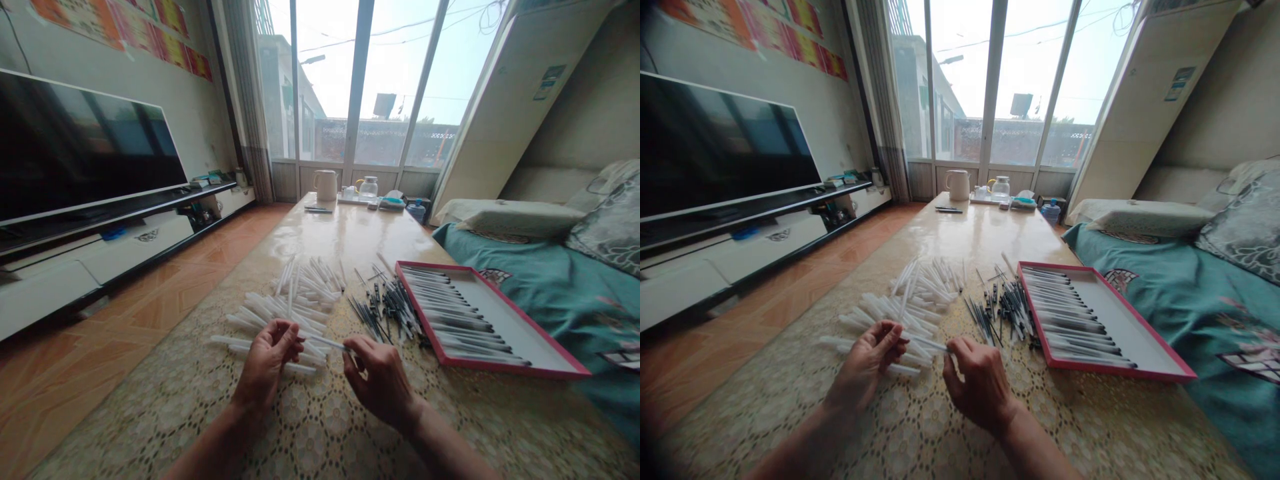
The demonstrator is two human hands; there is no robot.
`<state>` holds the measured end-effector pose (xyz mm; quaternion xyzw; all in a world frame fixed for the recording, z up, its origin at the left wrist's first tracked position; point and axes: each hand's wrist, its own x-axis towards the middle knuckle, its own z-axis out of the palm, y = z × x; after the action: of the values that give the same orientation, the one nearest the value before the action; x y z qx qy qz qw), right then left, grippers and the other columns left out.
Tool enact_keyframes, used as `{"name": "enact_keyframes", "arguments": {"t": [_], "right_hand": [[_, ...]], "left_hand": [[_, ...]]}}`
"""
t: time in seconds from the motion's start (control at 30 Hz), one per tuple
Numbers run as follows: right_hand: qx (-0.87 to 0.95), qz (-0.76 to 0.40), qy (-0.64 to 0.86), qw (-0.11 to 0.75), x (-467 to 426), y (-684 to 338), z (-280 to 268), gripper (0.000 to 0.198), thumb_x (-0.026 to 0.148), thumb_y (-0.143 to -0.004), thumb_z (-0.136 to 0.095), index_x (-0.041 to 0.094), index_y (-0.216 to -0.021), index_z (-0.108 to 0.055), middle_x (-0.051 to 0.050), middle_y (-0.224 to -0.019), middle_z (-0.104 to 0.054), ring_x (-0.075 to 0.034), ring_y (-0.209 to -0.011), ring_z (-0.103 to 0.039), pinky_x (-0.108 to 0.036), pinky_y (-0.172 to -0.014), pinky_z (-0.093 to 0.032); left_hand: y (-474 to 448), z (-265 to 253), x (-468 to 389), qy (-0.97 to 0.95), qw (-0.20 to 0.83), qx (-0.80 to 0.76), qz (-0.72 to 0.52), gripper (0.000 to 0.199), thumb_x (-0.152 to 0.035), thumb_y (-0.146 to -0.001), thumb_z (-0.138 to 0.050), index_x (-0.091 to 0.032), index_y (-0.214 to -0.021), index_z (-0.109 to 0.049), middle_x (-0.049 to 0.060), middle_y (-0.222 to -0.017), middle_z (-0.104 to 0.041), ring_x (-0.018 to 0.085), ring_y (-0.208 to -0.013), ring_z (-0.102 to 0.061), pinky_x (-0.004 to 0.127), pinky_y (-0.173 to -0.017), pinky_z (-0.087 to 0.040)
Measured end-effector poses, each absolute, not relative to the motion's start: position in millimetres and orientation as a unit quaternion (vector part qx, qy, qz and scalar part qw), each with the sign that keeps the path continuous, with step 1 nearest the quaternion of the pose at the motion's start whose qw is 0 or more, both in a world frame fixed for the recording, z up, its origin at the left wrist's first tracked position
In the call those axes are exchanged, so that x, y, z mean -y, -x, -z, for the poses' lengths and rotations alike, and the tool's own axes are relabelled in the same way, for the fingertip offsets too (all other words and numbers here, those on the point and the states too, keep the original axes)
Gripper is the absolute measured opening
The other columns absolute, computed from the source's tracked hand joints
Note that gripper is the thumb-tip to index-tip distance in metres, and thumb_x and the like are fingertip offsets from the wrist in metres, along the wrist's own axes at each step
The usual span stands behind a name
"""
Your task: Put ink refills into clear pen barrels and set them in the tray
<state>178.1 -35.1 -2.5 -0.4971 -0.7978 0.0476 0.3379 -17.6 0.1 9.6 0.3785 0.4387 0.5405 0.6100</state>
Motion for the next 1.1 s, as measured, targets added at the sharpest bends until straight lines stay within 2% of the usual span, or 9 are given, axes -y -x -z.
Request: {"name": "enact_keyframes", "arguments": {"t": [0.17, 0.3, 0.5, 0.73, 0.93, 1.0, 1.1], "right_hand": [[0.813, -0.046, 0.488, 0.314, 33.4, -178.1, 4.9, 0.013, 0.020, -0.089, -0.041, 0.019, -0.087, -0.054, 0.001, -0.071, -0.056, -0.010, -0.058, -0.050, -0.022, -0.057, -0.030], [0.830, 0.002, 0.486, 0.275, 32.7, -177.3, 3.0, 0.016, 0.025, -0.092, -0.041, 0.019, -0.083, -0.053, 0.001, -0.067, -0.056, -0.011, -0.055, -0.048, -0.024, -0.054, -0.025], [0.838, 0.103, 0.487, 0.225, 35.5, -171.4, -1.0, 0.017, 0.023, -0.092, -0.044, 0.020, -0.076, -0.051, 0.000, -0.066, -0.057, -0.014, -0.058, -0.047, -0.028, -0.056, -0.021], [0.849, 0.094, 0.476, 0.208, 41.7, -165.7, -4.7, 0.016, 0.018, -0.092, -0.041, 0.019, -0.079, -0.051, -0.001, -0.067, -0.059, -0.013, -0.059, -0.047, -0.028, -0.055, -0.020], [0.830, -0.008, 0.514, 0.215, 43.7, -163.8, -4.6, 0.022, 0.023, -0.092, -0.040, 0.018, -0.074, -0.053, -0.001, -0.062, -0.059, -0.011, -0.051, -0.045, -0.027, -0.051, -0.017], [0.810, -0.082, 0.532, 0.232, 42.1, -163.8, -3.7, 0.025, 0.025, -0.091, -0.041, 0.017, -0.072, -0.055, -0.001, -0.060, -0.058, -0.010, -0.050, -0.045, -0.025, -0.050, -0.019], [0.770, -0.252, 0.519, 0.274, 37.8, -165.7, -4.5, 0.032, 0.029, -0.091, -0.041, 0.015, -0.068, -0.059, 0.001, -0.056, -0.053, -0.009, -0.053, -0.045, -0.021, -0.051, -0.027]], "left_hand": [[16.3, -8.9, 1.5, -0.402, 0.621, -0.440, -0.509, 0.031, -0.039, -0.068, -0.071, -0.018, -0.074, -0.048, -0.003, -0.054, -0.062, 0.006, -0.043, -0.051, 0.015, -0.038, -0.037], [15.5, -6.4, 1.3, -0.421, 0.629, -0.437, -0.486, 0.034, -0.043, -0.070, -0.068, -0.020, -0.075, -0.044, -0.004, -0.052, -0.062, 0.007, -0.038, -0.049, 0.014, -0.034, -0.035], [11.0, -2.3, 3.9, -0.438, 0.608, -0.448, -0.487, 0.033, -0.045, -0.070, -0.067, -0.018, -0.077, -0.048, -0.004, -0.049, -0.060, 0.007, -0.035, -0.047, 0.014, -0.031, -0.035], [4.6, 4.8, 10.1, -0.428, 0.627, -0.438, -0.482, 0.034, -0.049, -0.073, -0.063, -0.018, -0.078, -0.052, -0.006, -0.048, -0.055, 0.004, -0.033, -0.040, 0.013, -0.030, -0.028], [5.6, 11.7, 9.4, -0.469, 0.605, -0.421, -0.486, 0.028, -0.045, -0.078, -0.060, -0.018, -0.077, -0.052, -0.006, -0.048, -0.054, 0.003, -0.034, -0.037, 0.013, -0.033, -0.025], [6.8, 11.9, 10.2, -0.479, 0.598, -0.421, -0.485, 0.027, -0.044, -0.078, -0.059, -0.018, -0.077, -0.051, -0.006, -0.048, -0.054, 0.003, -0.035, -0.037, 0.013, -0.034, -0.026], [7.3, 10.1, 12.4, -0.494, 0.593, -0.419, -0.478, 0.029, -0.045, -0.077, -0.060, -0.018, -0.074, -0.051, -0.006, -0.047, -0.054, 0.003, -0.035, -0.038, 0.013, -0.034, -0.027]]}}
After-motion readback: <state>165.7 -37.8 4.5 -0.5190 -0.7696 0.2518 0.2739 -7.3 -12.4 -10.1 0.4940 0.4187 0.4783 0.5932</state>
